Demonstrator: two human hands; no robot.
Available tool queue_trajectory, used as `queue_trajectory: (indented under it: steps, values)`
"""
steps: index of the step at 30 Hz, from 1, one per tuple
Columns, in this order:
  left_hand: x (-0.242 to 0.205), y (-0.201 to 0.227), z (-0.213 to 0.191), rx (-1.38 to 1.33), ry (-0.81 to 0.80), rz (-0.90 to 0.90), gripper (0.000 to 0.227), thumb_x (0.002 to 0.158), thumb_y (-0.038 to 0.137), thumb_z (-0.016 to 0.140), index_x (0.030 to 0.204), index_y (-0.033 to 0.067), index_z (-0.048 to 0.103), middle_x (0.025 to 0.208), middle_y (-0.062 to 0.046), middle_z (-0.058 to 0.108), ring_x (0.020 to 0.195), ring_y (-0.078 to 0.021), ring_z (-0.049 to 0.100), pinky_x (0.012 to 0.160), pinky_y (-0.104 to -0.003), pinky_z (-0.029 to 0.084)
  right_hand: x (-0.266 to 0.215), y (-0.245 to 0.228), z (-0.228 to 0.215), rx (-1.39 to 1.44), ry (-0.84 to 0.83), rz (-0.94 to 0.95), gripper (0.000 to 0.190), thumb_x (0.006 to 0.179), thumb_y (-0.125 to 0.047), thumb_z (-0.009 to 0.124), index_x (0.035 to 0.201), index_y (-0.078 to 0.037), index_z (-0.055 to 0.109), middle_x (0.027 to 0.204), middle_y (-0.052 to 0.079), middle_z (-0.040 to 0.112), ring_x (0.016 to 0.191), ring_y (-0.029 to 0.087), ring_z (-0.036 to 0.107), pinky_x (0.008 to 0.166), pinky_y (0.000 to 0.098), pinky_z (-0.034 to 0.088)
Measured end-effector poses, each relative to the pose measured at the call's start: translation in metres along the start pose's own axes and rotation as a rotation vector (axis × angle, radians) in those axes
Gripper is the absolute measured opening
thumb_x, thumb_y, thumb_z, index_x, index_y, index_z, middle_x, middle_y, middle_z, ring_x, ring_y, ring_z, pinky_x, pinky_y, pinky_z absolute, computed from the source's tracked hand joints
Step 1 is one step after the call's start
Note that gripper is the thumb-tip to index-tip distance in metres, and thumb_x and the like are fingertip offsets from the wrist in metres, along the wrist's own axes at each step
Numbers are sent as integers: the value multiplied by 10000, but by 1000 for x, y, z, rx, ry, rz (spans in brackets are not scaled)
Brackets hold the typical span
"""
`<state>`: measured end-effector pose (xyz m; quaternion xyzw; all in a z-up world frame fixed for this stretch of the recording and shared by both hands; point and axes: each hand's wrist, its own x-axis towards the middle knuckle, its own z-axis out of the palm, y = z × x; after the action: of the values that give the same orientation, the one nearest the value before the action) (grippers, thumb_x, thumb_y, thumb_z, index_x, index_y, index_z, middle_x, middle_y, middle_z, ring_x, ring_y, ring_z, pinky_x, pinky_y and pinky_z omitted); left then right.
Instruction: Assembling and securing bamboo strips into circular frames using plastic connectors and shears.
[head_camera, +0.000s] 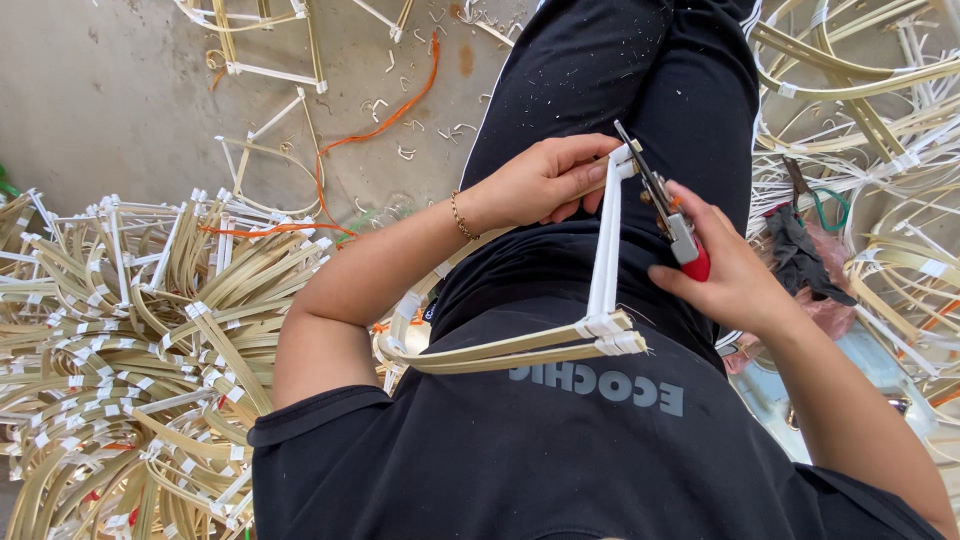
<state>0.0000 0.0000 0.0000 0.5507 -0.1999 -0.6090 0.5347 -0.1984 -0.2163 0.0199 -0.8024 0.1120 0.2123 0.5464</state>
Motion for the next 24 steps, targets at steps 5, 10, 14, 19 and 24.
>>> queue_trajectory:
  steps: [5, 10, 14, 19, 24]
  values:
    - [7, -18, -6, -90, -4, -22, 327, 1117, 194, 494, 1414, 88, 578, 785, 12, 590, 533, -25, 479, 457, -196, 403, 10, 16, 13, -98, 88, 52, 713, 803, -250, 803, 1428, -77, 508, 1235, 184, 656, 1148, 332, 643, 950, 421, 499]
    - [8, -15, -16, -150, -61, 21, 306, 1140, 195, 494, 1413, 91, 585, 813, 13, 605, 551, -22, 465, 477, -192, 391, 21, 53, 20, -103, 184, 149, 492, 867, -265, 778, 1286, -67, 614, 1111, 155, 725, 1013, 296, 721, 918, 388, 553]
    - [16, -6, -66, -93, 259, 183, 201, 1137, 215, 522, 1159, 61, 649, 728, 25, 588, 566, -43, 528, 508, -225, 435, 30, 31, 3, -73, 201, 32, 731, 794, -267, 792, 1416, -17, 498, 1153, 209, 632, 1026, 348, 649, 928, 409, 520]
    - [29, -13, -128, 111, 596, 461, 323, 1104, 119, 569, 811, 30, 669, 701, -25, 644, 617, -126, 622, 599, -301, 497, 47, -42, -6, -577, 309, -507, 966, 673, -266, 849, 1475, 37, 404, 1327, 276, 588, 1166, 402, 607, 966, 436, 503]
    - [21, 1, -97, 638, 1030, 373, 308, 998, 92, 656, 736, -49, 576, 571, -103, 510, 513, -181, 471, 548, -313, 354, 38, -24, 9, 684, 226, -159, 576, 1016, -172, 739, 1522, -18, 509, 1121, 103, 680, 723, 72, 616, 637, 195, 505]
